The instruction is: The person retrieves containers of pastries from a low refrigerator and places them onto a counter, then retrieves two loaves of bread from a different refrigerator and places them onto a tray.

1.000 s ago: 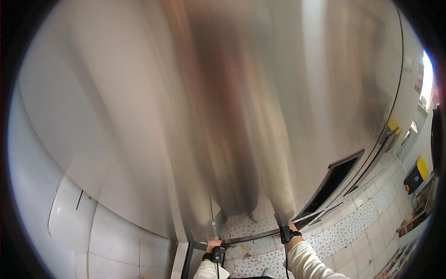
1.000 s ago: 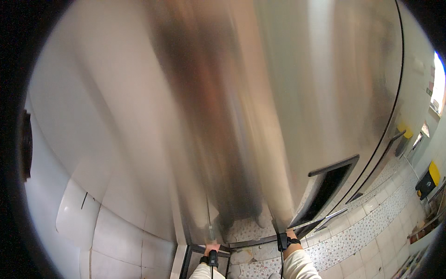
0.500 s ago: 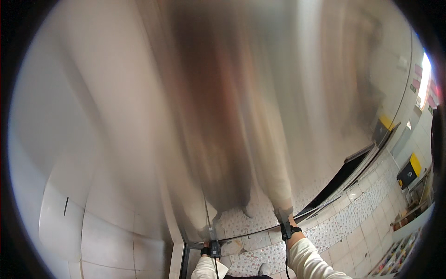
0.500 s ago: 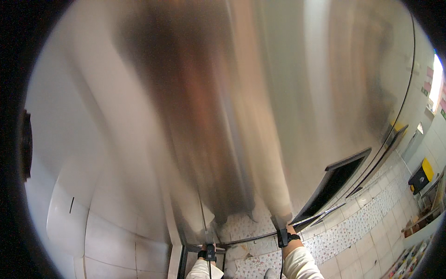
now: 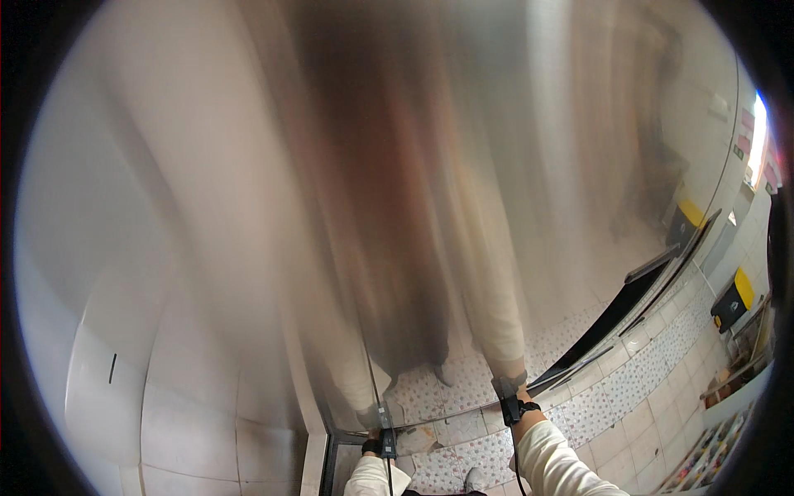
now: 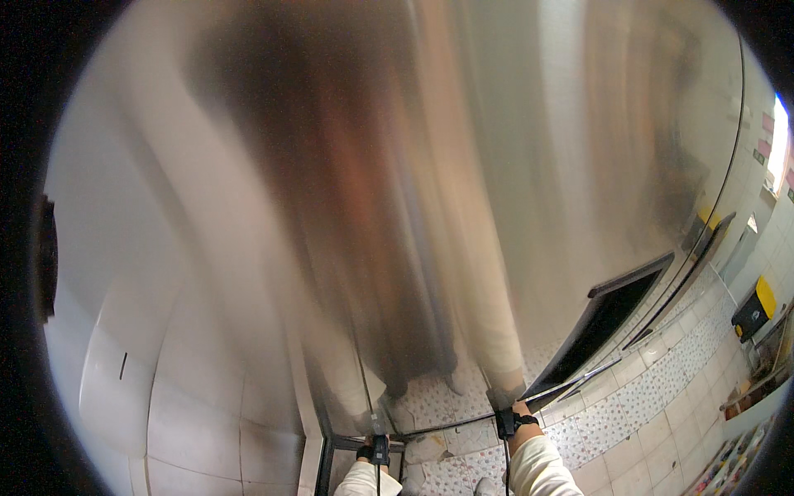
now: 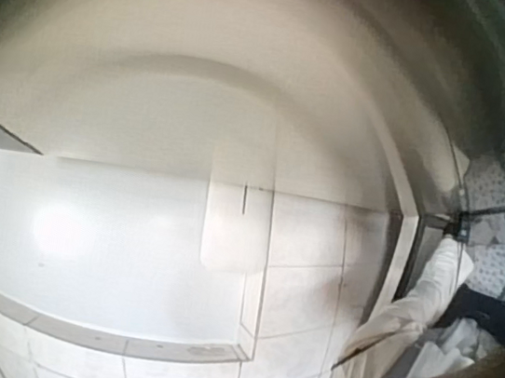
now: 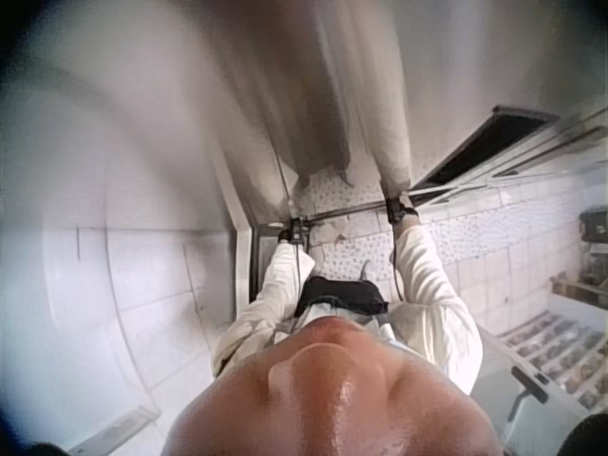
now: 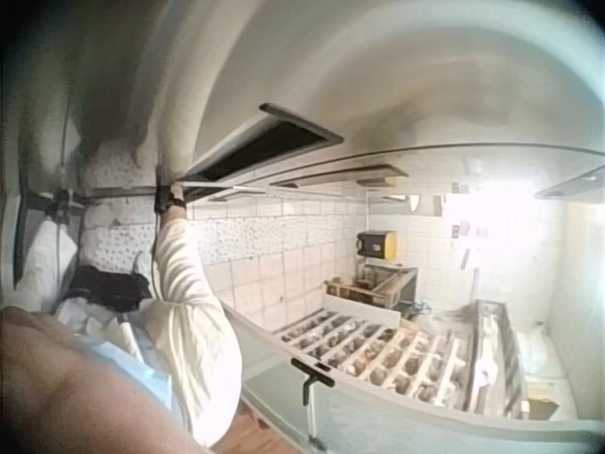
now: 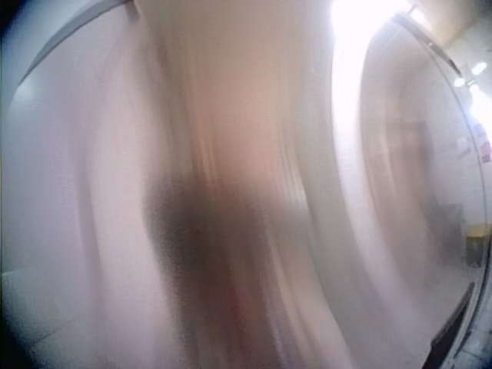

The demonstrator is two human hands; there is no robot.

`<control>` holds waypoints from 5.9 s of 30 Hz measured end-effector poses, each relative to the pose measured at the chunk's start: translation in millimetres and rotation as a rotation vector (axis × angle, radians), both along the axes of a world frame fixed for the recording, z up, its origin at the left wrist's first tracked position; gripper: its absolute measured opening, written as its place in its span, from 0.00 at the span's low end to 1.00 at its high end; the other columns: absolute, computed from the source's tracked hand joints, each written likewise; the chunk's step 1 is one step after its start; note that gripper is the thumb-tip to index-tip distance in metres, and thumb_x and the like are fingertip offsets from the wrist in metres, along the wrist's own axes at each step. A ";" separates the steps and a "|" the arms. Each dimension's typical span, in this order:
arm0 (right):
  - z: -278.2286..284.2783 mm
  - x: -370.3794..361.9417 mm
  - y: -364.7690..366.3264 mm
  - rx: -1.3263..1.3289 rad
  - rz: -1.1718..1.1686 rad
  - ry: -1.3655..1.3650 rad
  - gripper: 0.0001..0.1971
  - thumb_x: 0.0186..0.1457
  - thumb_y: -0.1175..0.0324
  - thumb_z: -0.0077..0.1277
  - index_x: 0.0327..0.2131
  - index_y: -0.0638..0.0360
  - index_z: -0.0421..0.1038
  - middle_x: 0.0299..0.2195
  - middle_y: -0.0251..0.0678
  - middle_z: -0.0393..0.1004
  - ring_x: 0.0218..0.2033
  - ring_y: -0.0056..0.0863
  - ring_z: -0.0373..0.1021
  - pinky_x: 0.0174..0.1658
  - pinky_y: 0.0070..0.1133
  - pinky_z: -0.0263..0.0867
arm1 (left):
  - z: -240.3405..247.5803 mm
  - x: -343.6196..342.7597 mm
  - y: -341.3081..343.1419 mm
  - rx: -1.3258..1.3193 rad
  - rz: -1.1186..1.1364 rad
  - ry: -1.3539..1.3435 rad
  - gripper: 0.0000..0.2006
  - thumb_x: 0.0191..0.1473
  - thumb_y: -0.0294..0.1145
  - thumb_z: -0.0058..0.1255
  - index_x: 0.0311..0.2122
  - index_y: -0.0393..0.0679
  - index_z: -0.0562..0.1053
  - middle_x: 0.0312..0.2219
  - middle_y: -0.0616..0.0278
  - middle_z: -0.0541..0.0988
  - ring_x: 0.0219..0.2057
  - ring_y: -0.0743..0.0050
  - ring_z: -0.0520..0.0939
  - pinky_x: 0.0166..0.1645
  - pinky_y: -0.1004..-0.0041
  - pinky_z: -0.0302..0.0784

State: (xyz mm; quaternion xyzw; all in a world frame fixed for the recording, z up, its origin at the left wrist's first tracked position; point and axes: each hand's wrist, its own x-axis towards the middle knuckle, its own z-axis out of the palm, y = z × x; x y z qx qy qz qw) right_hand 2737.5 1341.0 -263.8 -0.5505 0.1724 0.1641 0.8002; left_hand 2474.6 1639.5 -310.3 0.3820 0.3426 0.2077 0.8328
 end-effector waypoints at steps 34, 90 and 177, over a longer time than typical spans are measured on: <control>57.3 -132.4 -47.1 -0.223 0.099 -0.013 0.11 0.49 0.65 0.43 0.22 0.63 0.61 0.17 0.33 0.65 0.14 0.21 0.63 0.16 0.18 0.57 | 89.3 -33.2 -53.9 -0.123 0.047 -0.122 0.17 0.48 0.23 0.36 0.46 0.44 0.59 0.42 0.58 0.66 0.43 0.59 0.69 0.52 0.55 0.61; 23.1 -150.6 -111.6 0.020 0.646 0.680 0.14 0.52 0.61 0.37 0.24 0.61 0.64 0.13 0.30 0.61 0.30 0.35 0.71 0.32 0.18 0.65 | 61.3 -67.9 -3.2 -0.263 -0.517 0.357 0.22 0.55 0.41 0.35 0.53 0.44 0.55 0.48 0.59 0.63 0.49 0.63 0.66 0.49 0.60 0.63; 35.9 -65.1 -12.8 -0.387 0.309 0.178 0.18 0.51 0.69 0.37 0.44 0.70 0.56 0.32 0.49 0.69 0.29 0.38 0.69 0.35 0.26 0.66 | 28.1 -76.7 -14.5 0.342 -0.942 1.026 0.12 0.51 0.28 0.35 0.41 0.39 0.66 0.26 0.63 0.69 0.25 0.73 0.69 0.28 0.76 0.63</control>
